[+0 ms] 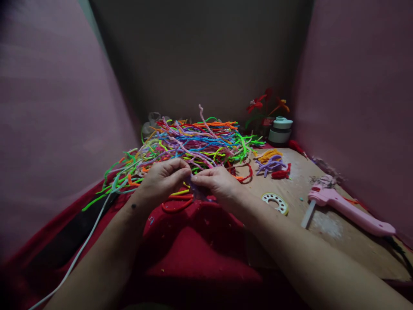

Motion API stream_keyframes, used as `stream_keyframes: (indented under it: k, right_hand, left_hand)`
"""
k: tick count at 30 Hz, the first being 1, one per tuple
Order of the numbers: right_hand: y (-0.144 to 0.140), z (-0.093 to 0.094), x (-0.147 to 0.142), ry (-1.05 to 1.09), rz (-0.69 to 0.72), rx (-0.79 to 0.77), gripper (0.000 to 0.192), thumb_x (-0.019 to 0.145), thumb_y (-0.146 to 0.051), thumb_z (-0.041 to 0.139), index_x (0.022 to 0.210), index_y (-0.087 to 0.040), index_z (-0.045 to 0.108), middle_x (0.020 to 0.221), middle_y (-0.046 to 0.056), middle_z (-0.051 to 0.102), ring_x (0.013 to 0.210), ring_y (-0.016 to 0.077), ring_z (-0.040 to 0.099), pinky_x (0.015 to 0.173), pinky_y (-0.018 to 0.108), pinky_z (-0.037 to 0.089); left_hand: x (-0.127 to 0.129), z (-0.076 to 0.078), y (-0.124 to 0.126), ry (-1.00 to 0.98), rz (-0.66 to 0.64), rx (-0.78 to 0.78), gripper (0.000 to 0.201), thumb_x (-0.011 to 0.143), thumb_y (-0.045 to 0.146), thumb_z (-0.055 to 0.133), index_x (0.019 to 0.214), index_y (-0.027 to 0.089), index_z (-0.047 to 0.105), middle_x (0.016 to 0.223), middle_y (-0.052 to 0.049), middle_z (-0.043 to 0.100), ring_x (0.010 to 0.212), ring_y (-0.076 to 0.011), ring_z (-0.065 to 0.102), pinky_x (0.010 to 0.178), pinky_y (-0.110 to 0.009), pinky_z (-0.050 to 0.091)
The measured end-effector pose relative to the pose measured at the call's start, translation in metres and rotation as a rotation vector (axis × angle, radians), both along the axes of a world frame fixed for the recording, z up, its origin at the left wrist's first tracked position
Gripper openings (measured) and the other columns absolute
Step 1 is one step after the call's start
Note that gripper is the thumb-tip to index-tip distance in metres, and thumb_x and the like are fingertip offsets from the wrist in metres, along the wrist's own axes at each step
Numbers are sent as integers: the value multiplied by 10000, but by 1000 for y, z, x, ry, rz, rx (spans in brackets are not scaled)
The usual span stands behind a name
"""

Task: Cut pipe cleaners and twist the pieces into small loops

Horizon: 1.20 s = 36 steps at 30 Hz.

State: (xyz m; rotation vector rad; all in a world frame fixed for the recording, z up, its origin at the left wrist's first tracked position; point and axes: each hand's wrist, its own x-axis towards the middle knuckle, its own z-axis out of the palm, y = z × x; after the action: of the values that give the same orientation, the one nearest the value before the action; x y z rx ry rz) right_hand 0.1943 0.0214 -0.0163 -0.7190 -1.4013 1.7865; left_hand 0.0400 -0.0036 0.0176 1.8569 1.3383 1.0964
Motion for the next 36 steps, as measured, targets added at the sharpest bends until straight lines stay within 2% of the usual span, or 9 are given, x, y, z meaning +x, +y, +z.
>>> stream_keyframes:
  k: [6,8,10,13,15,20,24,30,36]
  right_hand:
    - [-6,4,-3,-123,-120,137,191,661,-282,640,540,-138,606,473,-16,511,444,71,382,480,250,265]
    - [-7,6,-4,-105,-132,123,149,650,-279,655,613,-137,629,514,-11,549,465,80,428,499,250,296]
    - [-9,8,-5,-88,-167,116,150,617,-265,687,673,-135,638,559,-10,573,495,86,464,526,250,330]
    - [-9,10,-5,-88,-236,134,161,597,-257,699,658,-127,626,565,-15,566,499,80,462,537,249,352]
    - [-8,10,-6,-72,-279,146,165,605,-267,693,655,-127,621,558,-17,557,499,78,454,530,246,351]
    - [-7,7,-6,-75,-343,229,143,627,-247,667,688,-124,626,613,-8,582,546,84,473,548,242,373]
    - [-8,5,-6,-129,-370,345,91,653,-198,630,710,-126,628,656,6,612,596,102,520,591,250,417]
    - [-9,1,-6,-170,-396,448,85,693,-179,605,757,-136,639,699,27,646,641,138,580,638,289,465]
    - [-9,-1,-6,-226,-459,542,79,700,-163,608,755,-141,660,717,29,652,670,141,575,657,292,457]
  left_hand:
    - [0,-3,1,209,79,216,165,789,237,512,670,157,594,635,5,599,578,-89,503,565,-193,386]
    - [0,-3,2,140,101,163,155,785,244,522,682,156,599,599,14,582,528,-78,481,522,-186,375]
    - [0,-3,4,-18,104,20,151,783,284,543,717,157,592,523,40,522,443,-65,427,442,-179,336]
    - [-4,-3,6,-293,70,-199,213,779,375,565,739,166,552,500,59,494,370,-51,387,364,-167,293]
    - [-7,-3,6,-391,30,-285,240,759,395,598,726,164,544,513,54,516,356,-45,399,342,-159,289]
    - [-4,-4,5,-317,-41,-373,208,723,327,635,666,141,562,421,45,505,313,-52,403,318,-155,274]
    - [1,-5,4,-231,-7,-369,109,715,227,581,653,139,567,392,42,506,293,-50,386,312,-154,261]
    - [5,-5,3,-193,9,-343,69,670,200,547,648,141,577,374,46,491,292,-52,370,313,-161,261]
    - [16,-5,1,-265,118,-330,18,599,149,519,601,153,537,330,64,417,281,-55,329,301,-163,226]
